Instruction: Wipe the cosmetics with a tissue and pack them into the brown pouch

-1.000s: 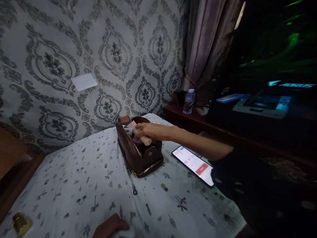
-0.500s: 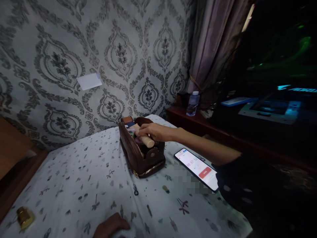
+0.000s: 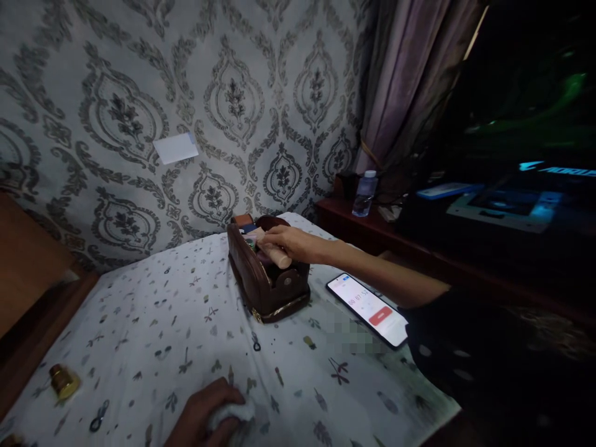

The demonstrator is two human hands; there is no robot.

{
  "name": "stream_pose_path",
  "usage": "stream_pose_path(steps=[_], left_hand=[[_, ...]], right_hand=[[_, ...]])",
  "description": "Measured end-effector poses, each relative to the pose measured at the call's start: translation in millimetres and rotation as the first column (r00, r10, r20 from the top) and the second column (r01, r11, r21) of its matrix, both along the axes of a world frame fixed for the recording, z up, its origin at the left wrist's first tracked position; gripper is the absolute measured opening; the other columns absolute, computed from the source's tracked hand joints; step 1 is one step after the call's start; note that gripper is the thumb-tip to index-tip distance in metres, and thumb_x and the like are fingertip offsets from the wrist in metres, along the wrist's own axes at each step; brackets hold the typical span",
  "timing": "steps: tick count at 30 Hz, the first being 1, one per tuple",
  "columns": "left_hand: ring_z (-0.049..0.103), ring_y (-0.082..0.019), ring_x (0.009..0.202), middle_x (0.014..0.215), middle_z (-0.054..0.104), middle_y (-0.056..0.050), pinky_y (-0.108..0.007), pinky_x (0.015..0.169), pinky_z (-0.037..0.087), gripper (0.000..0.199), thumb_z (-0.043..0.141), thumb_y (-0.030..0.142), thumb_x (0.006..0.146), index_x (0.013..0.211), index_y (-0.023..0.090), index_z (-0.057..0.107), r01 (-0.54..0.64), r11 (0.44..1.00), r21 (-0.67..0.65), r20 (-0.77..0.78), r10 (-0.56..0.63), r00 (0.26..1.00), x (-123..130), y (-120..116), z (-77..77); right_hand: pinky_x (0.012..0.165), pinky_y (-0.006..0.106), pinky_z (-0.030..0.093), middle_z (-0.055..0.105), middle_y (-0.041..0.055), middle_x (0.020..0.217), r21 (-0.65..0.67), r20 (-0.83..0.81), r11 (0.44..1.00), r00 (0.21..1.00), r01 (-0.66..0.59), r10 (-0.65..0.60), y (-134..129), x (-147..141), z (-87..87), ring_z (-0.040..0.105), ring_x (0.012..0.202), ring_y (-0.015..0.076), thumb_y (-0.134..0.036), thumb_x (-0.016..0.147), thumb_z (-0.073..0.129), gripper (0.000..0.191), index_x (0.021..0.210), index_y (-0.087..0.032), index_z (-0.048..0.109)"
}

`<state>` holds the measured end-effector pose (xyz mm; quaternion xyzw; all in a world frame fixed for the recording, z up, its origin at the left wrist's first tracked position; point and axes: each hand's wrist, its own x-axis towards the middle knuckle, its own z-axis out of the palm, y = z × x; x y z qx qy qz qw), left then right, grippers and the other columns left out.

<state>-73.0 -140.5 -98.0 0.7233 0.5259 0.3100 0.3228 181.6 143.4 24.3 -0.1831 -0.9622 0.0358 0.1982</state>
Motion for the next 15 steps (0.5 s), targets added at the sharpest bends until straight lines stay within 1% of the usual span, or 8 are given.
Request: stream_pose_path(steps=[2, 4, 6, 7, 9, 11, 13, 15], left_hand=[[0.066, -0.02, 0.098, 0.103, 0.072, -0.005, -0.031, 0.091, 0.056, 0.027, 0.055, 0.05, 0.091, 0.105, 0.031, 0.069, -0.016, 1.0, 0.0, -0.007, 0.016, 1.0, -2, -1, -1.7], [0.066, -0.02, 0.098, 0.104, 0.072, -0.006, -0.031, 0.091, 0.055, 0.027, 0.054, 0.049, 0.092, 0.104, 0.03, 0.069, -0.024, 1.0, -0.011, -0.015, 0.024, 1.0, -3, -1, -5.3], [0.066, -0.021, 0.099, 0.105, 0.072, -0.006, -0.031, 0.091, 0.054, 0.026, 0.054, 0.048, 0.092, 0.104, 0.029, 0.069, -0.027, 0.999, -0.026, -0.02, 0.026, 0.999, -4, -1, -9.8], [0.066, -0.021, 0.099, 0.105, 0.072, -0.006, -0.032, 0.092, 0.053, 0.025, 0.055, 0.046, 0.092, 0.104, 0.028, 0.069, -0.033, 0.999, -0.031, -0.019, 0.033, 0.999, -4, -1, -11.9], [0.066, -0.021, 0.099, 0.103, 0.072, -0.006, -0.032, 0.092, 0.052, 0.023, 0.057, 0.044, 0.091, 0.103, 0.027, 0.069, -0.047, 0.999, -0.026, -0.008, 0.047, 0.999, -4, 0, -14.8], [0.066, -0.021, 0.098, 0.101, 0.072, -0.006, -0.031, 0.09, 0.052, 0.022, 0.057, 0.042, 0.091, 0.102, 0.026, 0.069, -0.058, 0.998, -0.01, 0.013, 0.058, 0.998, -3, 2, -15.0], [0.067, -0.02, 0.095, 0.098, 0.073, -0.005, -0.03, 0.088, 0.052, 0.021, 0.057, 0.04, 0.091, 0.1, 0.025, 0.069, -0.07, 0.998, -0.001, 0.038, 0.07, 0.997, -3, 5, -12.7], [0.067, -0.02, 0.093, 0.096, 0.073, -0.005, -0.029, 0.087, 0.052, 0.02, 0.058, 0.038, 0.09, 0.098, 0.024, 0.069, -0.099, 0.995, 0.001, 0.069, 0.099, 0.993, -3, 9, -9.4]], right_hand=[[0.087, 0.034, 0.048, 0.066, 0.0109, 0.11, 0.005, -0.055, 0.999, 0.998, 0.037, -0.037, -2, 0, -0.6, 0.062, 0.1, 0.0226, -0.007, 0.083, 0.055, 0.037, 0.115, -0.017, 0.069], [0.086, 0.034, 0.049, 0.066, 0.011, 0.109, 0.021, -0.147, 0.997, 0.987, 0.071, -0.067, -10, 1, 1.0, 0.062, 0.1, 0.0229, -0.007, 0.083, 0.053, 0.037, 0.115, -0.017, 0.068], [0.085, 0.035, 0.05, 0.066, 0.012, 0.11, 0.054, -0.274, 0.995, 0.96, 0.084, -0.067, -25, 1, 3.4, 0.062, 0.1, 0.0231, -0.008, 0.086, 0.049, 0.036, 0.117, -0.016, 0.066], [0.085, 0.035, 0.05, 0.066, 0.0123, 0.109, 0.075, -0.334, 0.995, 0.942, 0.069, -0.041, -36, 0, 4.1, 0.063, 0.1, 0.0227, -0.01, 0.088, 0.048, 0.035, 0.117, -0.015, 0.065], [0.084, 0.033, 0.05, 0.069, 0.0107, 0.102, 0.112, -0.407, 0.994, 0.911, -0.018, 0.063, -61, -4, 2.3, 0.064, 0.098, 0.0206, -0.012, 0.092, 0.045, 0.031, 0.117, -0.016, 0.063], [0.084, 0.031, 0.051, 0.071, 0.0103, 0.099, 0.113, -0.394, 0.979, 0.897, -0.168, 0.2, -89, -14, -6.1, 0.066, 0.095, 0.019, -0.011, 0.093, 0.042, 0.031, 0.116, -0.016, 0.062], [0.079, 0.028, 0.051, 0.072, 0.0096, 0.094, 0.038, -0.343, 0.967, 0.906, -0.251, 0.248, -115, -29, -21.5, 0.067, 0.086, 0.0175, -0.011, 0.093, 0.042, 0.033, 0.12, -0.015, 0.061], [0.072, 0.026, 0.049, 0.073, 0.0091, 0.088, -0.044, -0.292, 0.956, 0.919, -0.291, 0.266, -134, -49, -41.7, 0.067, 0.078, 0.0169, -0.014, 0.093, 0.044, 0.033, 0.122, -0.014, 0.061]])
